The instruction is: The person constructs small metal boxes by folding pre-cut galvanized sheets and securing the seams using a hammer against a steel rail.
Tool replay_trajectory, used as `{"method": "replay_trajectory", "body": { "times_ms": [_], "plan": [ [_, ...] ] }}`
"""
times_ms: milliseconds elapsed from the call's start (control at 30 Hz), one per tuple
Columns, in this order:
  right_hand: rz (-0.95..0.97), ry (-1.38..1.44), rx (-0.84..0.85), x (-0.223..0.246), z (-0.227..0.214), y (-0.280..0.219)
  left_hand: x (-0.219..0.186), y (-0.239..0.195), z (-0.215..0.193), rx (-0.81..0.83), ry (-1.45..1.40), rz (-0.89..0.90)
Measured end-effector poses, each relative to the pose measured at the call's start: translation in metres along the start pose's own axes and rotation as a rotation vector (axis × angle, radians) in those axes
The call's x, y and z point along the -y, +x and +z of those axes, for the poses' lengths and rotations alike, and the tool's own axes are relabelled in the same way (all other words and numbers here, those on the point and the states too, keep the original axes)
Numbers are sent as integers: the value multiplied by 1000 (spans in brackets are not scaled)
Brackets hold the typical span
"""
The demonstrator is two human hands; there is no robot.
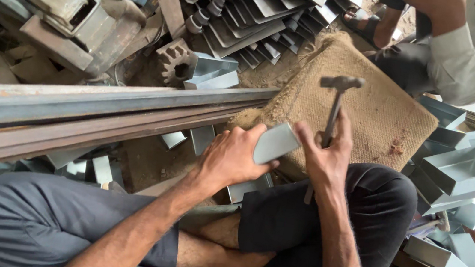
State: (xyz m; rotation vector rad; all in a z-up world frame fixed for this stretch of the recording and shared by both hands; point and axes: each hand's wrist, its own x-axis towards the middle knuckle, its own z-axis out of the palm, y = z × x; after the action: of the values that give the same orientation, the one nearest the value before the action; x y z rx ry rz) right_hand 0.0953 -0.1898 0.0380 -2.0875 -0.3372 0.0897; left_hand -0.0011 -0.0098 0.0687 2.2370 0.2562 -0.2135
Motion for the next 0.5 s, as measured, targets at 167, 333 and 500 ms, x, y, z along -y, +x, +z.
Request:
{"method": "replay_trajectory", "body": {
  "times_ms": [167, 333, 500],
  "plan": [
    [77, 136, -7, 18, -13, -12, 0, -6, -2, -142, -66, -60],
    [-53, -358, 64, 64, -39, -58, 2, -4, -3, -46, 17, -144],
    [-40, -526, 221, 83, -52, -77, 1, -3, -4, -59, 33, -128]
  ]
}}
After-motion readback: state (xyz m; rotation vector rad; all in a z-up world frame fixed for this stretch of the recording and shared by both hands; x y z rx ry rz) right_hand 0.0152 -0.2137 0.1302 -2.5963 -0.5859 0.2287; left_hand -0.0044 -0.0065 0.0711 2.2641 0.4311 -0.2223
